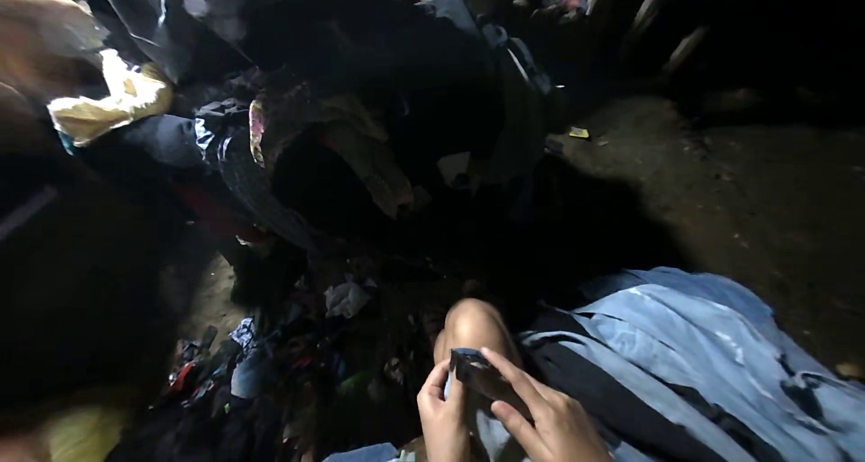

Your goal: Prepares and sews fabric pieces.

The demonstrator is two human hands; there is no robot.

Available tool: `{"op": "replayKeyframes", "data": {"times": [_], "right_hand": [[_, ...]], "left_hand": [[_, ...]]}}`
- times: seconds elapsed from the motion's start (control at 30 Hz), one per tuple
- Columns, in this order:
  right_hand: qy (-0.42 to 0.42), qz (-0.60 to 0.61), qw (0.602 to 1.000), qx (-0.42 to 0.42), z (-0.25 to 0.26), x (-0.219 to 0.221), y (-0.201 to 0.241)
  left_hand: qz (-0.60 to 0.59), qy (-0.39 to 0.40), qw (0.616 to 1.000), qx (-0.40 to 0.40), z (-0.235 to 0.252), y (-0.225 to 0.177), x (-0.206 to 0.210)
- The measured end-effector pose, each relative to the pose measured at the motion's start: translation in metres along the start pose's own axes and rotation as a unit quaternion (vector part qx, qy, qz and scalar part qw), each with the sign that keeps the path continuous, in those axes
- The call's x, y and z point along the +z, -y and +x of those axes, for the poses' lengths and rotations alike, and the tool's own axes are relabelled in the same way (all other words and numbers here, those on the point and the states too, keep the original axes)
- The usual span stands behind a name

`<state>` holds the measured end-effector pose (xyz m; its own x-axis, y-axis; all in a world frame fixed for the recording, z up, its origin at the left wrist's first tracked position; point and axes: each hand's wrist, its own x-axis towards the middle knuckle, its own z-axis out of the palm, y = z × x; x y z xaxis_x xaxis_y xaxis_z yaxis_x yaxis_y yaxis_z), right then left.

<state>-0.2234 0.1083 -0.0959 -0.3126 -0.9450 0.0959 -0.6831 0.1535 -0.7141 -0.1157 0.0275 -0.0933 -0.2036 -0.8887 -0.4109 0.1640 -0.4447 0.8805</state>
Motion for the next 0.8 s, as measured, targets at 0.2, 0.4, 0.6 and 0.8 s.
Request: {"op": "replayKeyframes", "data": {"times": [0.2, 0.4, 0.6, 0.8], "right_hand": [[-0.03, -0.016, 0.999, -0.025, 0.008, 0.005, -0.005], [-0.011, 0.035, 0.999, -0.006, 0.015, 0.004, -0.008], [0.021, -0.016, 0.999, -0.04, 0.014, -0.003, -0.005], [0.024, 0.031, 0.998, 0.043, 0.012, -0.004, 0.001]], "left_hand": [[-0.02, 0.039, 0.999, 0.016, -0.002, 0.001, -0.002], [-0.005, 0.039, 0.999, 0.033, -0.002, 0.007, -0.003], [0.002, -0.002, 0.999, 0.039, -0.003, 0.006, 0.003], [-0.001, 0.006, 0.999, 0.053, -0.005, 0.006, 0.005]]}}
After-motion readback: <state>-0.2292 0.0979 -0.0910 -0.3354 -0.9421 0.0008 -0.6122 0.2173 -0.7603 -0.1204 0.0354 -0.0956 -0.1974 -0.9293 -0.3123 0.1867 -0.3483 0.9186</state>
